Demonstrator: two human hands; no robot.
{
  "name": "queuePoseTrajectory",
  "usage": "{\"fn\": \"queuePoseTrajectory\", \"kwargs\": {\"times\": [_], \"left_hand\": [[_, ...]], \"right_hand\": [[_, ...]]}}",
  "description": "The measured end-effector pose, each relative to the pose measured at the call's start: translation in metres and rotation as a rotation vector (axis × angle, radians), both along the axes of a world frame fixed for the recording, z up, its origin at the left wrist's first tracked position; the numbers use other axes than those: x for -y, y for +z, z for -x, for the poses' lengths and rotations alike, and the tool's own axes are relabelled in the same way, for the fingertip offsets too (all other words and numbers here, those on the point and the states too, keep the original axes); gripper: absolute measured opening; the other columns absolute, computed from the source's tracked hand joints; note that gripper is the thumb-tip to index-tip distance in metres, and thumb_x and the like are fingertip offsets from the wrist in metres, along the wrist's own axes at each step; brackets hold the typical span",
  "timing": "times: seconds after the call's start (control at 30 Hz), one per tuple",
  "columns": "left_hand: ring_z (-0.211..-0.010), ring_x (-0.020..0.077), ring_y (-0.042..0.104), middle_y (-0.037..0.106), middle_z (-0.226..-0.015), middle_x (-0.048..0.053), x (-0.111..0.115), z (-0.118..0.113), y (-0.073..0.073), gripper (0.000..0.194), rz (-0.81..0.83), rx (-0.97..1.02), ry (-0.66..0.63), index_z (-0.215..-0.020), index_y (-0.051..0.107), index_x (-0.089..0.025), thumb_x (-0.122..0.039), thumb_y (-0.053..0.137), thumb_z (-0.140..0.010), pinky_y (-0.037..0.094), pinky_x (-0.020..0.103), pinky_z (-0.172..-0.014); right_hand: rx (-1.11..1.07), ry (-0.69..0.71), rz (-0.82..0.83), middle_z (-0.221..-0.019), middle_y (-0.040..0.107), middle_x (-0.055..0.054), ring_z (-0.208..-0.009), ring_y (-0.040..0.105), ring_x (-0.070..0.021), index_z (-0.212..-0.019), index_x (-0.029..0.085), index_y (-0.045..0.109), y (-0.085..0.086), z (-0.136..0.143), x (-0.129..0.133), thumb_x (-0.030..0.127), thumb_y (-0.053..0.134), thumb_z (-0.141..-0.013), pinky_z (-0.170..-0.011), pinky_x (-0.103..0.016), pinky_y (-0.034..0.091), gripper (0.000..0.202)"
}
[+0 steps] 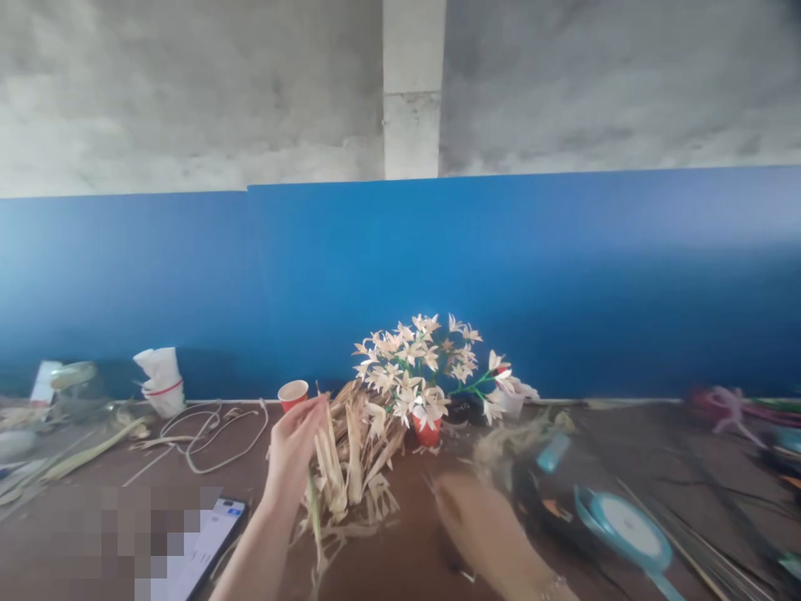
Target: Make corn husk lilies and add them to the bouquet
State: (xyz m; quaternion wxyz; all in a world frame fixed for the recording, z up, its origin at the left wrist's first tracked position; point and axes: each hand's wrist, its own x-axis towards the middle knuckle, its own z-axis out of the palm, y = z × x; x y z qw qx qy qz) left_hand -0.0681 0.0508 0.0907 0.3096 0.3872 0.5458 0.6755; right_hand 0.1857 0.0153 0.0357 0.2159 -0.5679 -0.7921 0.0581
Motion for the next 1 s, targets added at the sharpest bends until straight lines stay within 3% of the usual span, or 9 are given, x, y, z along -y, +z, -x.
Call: {"fn": "queuePoseTrajectory", "kwargs": {"times": [0.07, 0.1, 0.27, 0.5, 0.63, 0.73, 0.8, 0.9, 1.0], "left_hand": [[-0.074, 0.0223, 0.062, 0.07, -0.073, 0.004, -0.006, 0.014, -0.013, 0.014, 0.165, -0.445, 0.019, -0.07, 0.07, -0.021, -0.031, 0.064, -0.063, 0.041, 0.028, -0.068], [-0.073, 0.0245, 0.062, 0.069, -0.07, 0.004, -0.007, 0.021, -0.02, 0.009, 0.212, -0.517, 0.029, -0.065, 0.069, -0.022, -0.028, 0.064, -0.061, 0.04, 0.03, -0.068], [-0.083, 0.0303, 0.061, 0.067, -0.071, 0.007, -0.002, 0.04, -0.053, 0.007, 0.345, -0.646, 0.096, -0.055, 0.059, -0.025, -0.028, 0.064, -0.059, 0.037, 0.035, -0.072], [-0.081, 0.0307, 0.063, 0.069, -0.074, 0.008, -0.006, 0.048, -0.088, 0.024, 0.453, -0.606, 0.114, -0.076, 0.061, -0.021, -0.012, 0.06, -0.053, 0.039, 0.035, -0.071], [-0.085, 0.0297, 0.062, 0.069, -0.085, 0.012, -0.008, 0.057, -0.088, 0.036, 0.404, -0.477, 0.119, -0.093, 0.061, -0.014, -0.016, 0.057, -0.058, 0.042, 0.035, -0.072], [-0.079, 0.0253, 0.065, 0.069, -0.086, 0.009, -0.005, 0.053, -0.08, 0.036, 0.305, -0.347, 0.026, -0.098, 0.061, -0.014, -0.03, 0.052, -0.068, 0.047, 0.031, -0.064], [-0.076, 0.0226, 0.065, 0.069, -0.087, 0.008, -0.001, 0.045, -0.074, 0.039, 0.211, -0.219, -0.056, -0.1, 0.061, -0.013, -0.037, 0.054, -0.07, 0.048, 0.03, -0.064], [-0.069, 0.0215, 0.064, 0.069, -0.081, 0.008, 0.004, 0.034, -0.066, 0.048, 0.024, 0.178, -0.121, -0.1, 0.063, -0.013, -0.036, 0.07, -0.059, 0.048, 0.029, -0.06], [-0.078, 0.0209, 0.062, 0.069, -0.082, 0.005, 0.013, 0.024, -0.055, 0.037, -0.097, 0.123, -0.207, -0.092, 0.068, -0.018, -0.031, 0.073, -0.058, 0.047, 0.027, -0.068]], "right_hand": [[0.105, -0.094, 0.117, -0.099, 0.067, -0.008, -0.092, 0.062, -0.0236, -0.092, 0.026, 0.065, -0.027, 0.0, 0.001, 0.013, 0.05, -0.072, -0.081, -0.032, 0.046, 0.029], [0.148, -0.118, 0.164, -0.104, 0.065, -0.01, -0.095, 0.061, -0.0255, -0.094, 0.025, 0.065, -0.036, 0.0, 0.0, 0.014, 0.053, -0.069, -0.081, -0.033, 0.047, 0.03], [0.211, -0.172, 0.156, -0.102, 0.064, -0.015, -0.093, 0.062, -0.0258, -0.098, 0.018, 0.064, -0.047, -0.004, -0.003, 0.006, 0.042, -0.071, -0.08, -0.034, 0.048, 0.037], [0.112, -0.176, 0.088, -0.107, 0.062, -0.013, -0.089, 0.064, -0.0245, -0.109, 0.019, 0.057, -0.051, -0.016, -0.007, 0.006, 0.038, -0.073, -0.074, -0.033, 0.05, 0.043], [-0.089, -0.077, -0.065, -0.114, 0.057, -0.013, -0.098, 0.06, -0.0227, -0.114, 0.017, 0.052, -0.061, -0.021, -0.015, 0.008, 0.035, -0.075, -0.082, -0.033, 0.048, 0.043], [-0.239, 0.032, -0.144, -0.113, 0.058, -0.01, -0.107, 0.055, -0.0204, -0.118, 0.018, 0.048, -0.068, -0.021, -0.02, 0.009, 0.036, -0.075, -0.089, -0.033, 0.045, 0.045], [-0.275, 0.043, -0.114, -0.112, 0.06, -0.009, -0.108, 0.054, -0.0202, -0.118, 0.018, 0.05, -0.07, -0.021, -0.022, 0.01, 0.038, -0.074, -0.091, -0.033, 0.044, 0.046], [-0.233, 0.008, -0.029, -0.108, 0.063, -0.008, -0.104, 0.056, -0.0219, -0.111, 0.019, 0.058, -0.07, -0.02, -0.021, 0.009, 0.043, -0.069, -0.092, -0.035, 0.043, 0.046], [-0.201, -0.036, 0.025, -0.106, 0.064, -0.009, -0.102, 0.057, -0.0229, -0.108, 0.019, 0.061, -0.067, -0.021, -0.02, 0.008, 0.045, -0.067, -0.091, -0.035, 0.042, 0.045]]}}
